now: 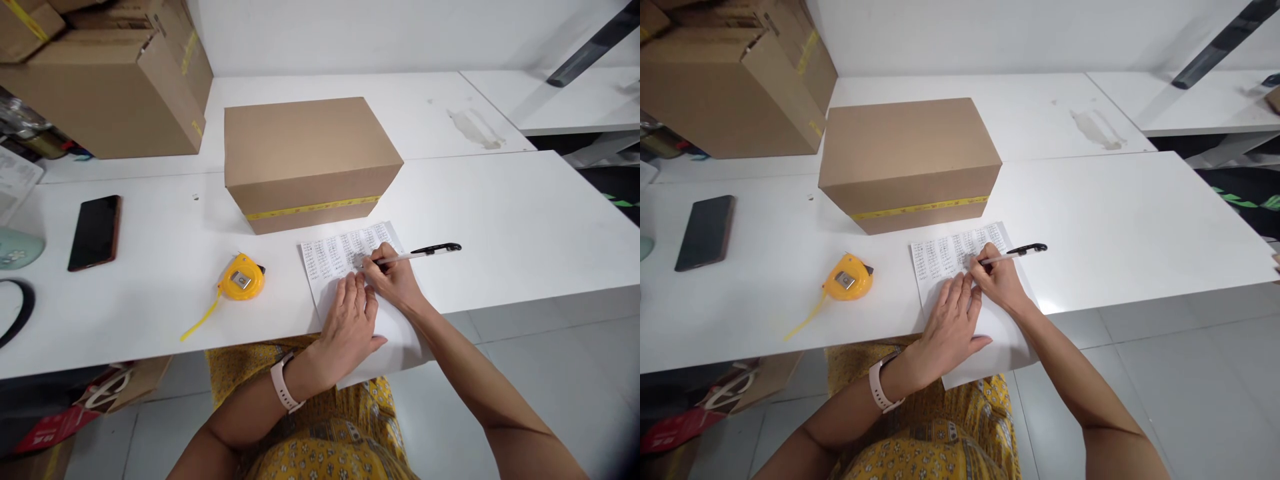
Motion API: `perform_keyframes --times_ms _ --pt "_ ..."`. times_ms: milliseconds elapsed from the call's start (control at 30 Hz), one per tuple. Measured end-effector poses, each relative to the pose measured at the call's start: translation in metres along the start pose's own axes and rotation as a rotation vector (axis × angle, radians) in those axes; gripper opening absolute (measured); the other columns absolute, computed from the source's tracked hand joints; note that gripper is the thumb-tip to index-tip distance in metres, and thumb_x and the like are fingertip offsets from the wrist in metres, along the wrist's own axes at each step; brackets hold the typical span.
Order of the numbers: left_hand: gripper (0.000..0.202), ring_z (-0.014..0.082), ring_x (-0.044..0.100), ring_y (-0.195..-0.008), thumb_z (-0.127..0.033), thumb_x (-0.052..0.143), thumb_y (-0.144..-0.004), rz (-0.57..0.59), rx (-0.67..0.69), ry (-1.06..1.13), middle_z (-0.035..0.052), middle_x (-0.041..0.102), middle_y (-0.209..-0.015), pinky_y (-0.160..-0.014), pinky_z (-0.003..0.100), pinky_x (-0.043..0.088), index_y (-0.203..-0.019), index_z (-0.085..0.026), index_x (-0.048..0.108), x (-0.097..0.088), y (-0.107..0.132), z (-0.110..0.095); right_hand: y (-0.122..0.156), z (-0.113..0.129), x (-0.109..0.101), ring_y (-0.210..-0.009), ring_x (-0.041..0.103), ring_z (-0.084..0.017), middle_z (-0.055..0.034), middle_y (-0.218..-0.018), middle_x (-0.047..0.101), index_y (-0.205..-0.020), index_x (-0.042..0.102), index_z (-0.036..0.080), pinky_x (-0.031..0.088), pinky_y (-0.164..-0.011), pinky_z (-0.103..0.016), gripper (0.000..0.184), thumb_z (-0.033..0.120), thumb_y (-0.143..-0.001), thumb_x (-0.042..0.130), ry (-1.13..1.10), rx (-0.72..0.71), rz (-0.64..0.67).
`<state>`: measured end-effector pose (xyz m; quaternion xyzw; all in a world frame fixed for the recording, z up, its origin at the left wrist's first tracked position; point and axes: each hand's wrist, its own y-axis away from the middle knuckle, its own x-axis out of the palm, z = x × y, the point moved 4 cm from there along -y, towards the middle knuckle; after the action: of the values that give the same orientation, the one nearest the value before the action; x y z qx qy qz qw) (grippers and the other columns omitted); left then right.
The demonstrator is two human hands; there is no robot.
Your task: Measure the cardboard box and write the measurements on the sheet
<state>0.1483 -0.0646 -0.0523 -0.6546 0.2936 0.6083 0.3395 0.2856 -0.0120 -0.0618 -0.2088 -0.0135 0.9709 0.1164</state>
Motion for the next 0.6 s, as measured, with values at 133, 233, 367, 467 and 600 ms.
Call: perform_keyframes --times_ms 133,233,367,467,600 --pt "0.09 0.0445 0.043 -0.146 -0.066 0.066 -0.087 -0.006 0.003 -0.006 0.0344 0.047 -0.152 -0.122 0.055 0.029 -0.142 0.004 0.053 -0.0014 -0.0001 0.0002 -0.0003 0.0013 -0.0014 -0.05 0.038 -0.011 0.0065 -0.056 0.042 -0.071 0.045 0.024 0.031 -0.049 -0.027 0.025 0.031 -0.084 0.064 0.004 0.0 -0.028" --pt "0.091 0.044 0.042 -0.147 -0.066 0.066 -0.087 -0.001 0.002 0.002 0.0344 0.046 -0.153 -0.123 0.055 0.027 -0.143 0.004 0.052 -0.0013 0.0 0.0004 -0.0009 0.0026 -0.0018 -0.051 0.039 -0.011 0.0061 -0.056 0.043 -0.071 0.045 0.025 0.031 -0.049 -0.028 0.024 0.031 -0.084 0.064 0.013 -0.018 -0.029" --pt "0.091 0.0432 0.042 -0.147 -0.067 0.066 -0.087 0.011 -0.005 -0.003 0.0339 0.045 -0.154 -0.123 0.055 0.028 -0.144 0.004 0.051 -0.0009 0.0001 0.0006 -0.0015 0.0019 -0.0017 -0.051 0.039 -0.011 0.0061 -0.055 0.044 -0.071 0.045 0.025 0.031 -0.05 -0.028 0.023 0.031 -0.083 0.063 0.018 -0.012 -0.026" --pt "0.092 0.0435 0.042 -0.147 -0.068 0.065 -0.087 0.008 0.0 -0.007 0.0337 0.045 -0.154 -0.122 0.055 0.029 -0.144 0.003 0.052 -0.0011 0.0 0.0005 -0.0016 0.0012 -0.0021 -0.051 0.039 -0.011 0.0062 -0.055 0.043 -0.07 0.044 0.025 0.031 -0.05 -0.028 0.024 0.031 -0.083 0.063 0.02 -0.017 -0.046" --pt "0.091 0.044 0.042 -0.146 -0.067 0.066 -0.087 0.009 0.0 -0.004 0.0339 0.046 -0.153 -0.122 0.055 0.029 -0.143 0.004 0.053 -0.0016 0.0 0.0009 -0.0017 0.0016 -0.0019 -0.05 0.039 -0.011 0.0062 -0.055 0.043 -0.069 0.044 0.025 0.031 -0.049 -0.028 0.023 0.029 -0.083 0.062 0.026 -0.035 -0.043"
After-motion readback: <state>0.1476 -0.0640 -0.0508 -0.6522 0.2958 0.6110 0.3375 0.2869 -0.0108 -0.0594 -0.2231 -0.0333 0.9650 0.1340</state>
